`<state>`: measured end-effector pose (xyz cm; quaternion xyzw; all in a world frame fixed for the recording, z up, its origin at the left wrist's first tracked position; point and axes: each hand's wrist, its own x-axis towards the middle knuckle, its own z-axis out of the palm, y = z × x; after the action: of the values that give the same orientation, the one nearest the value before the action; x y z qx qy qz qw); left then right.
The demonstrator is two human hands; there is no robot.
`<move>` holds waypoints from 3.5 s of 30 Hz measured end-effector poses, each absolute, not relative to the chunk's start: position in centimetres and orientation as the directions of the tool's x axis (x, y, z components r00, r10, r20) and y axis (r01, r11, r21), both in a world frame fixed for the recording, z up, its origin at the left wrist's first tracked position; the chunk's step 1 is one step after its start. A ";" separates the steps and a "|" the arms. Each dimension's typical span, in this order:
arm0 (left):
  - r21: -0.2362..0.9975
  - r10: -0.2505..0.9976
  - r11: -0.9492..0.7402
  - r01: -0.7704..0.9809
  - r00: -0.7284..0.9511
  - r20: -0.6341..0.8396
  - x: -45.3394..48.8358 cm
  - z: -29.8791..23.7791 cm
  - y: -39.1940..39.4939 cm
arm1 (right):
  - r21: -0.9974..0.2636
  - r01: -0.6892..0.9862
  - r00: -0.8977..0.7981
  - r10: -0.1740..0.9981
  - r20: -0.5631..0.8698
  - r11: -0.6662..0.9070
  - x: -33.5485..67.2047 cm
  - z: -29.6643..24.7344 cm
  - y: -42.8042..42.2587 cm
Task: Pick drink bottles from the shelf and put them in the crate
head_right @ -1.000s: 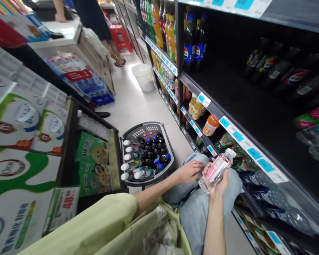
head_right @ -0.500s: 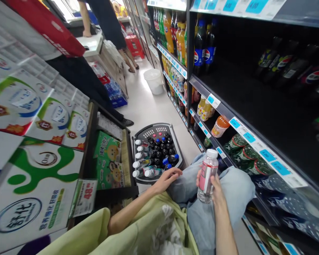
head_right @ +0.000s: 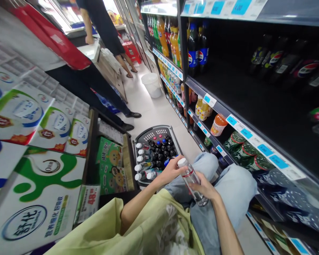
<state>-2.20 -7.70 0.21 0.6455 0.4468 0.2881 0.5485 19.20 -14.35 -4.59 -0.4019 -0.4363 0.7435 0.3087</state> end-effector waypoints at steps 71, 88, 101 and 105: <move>0.274 0.955 -0.022 0.962 0.102 -0.280 -9.9 -18.1 8.9 | -0.680 0.701 -0.119 0.905 -0.407 -0.214 19.1 -5.8 -11.7; 0.277 0.932 0.044 0.960 0.060 -0.359 -10.0 -17.3 7.9 | -0.632 0.748 -0.113 0.899 -0.423 -0.203 19.0 -5.7 -11.1; 0.543 0.868 -0.365 0.756 0.488 -0.096 -3.9 -13.6 -13.5 | -0.697 0.700 -0.057 0.961 -0.269 -0.154 18.7 -4.9 -10.5; 0.343 0.808 -0.532 0.775 0.585 -0.068 0.4 -13.5 -12.7 | -0.663 0.733 -0.012 0.972 -0.235 -0.151 18.9 -4.2 -10.7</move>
<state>0.40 -12.66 -13.52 0.8737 0.4529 0.0494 0.1705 18.91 -10.66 -4.23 -0.6799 -0.6268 0.3365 0.1775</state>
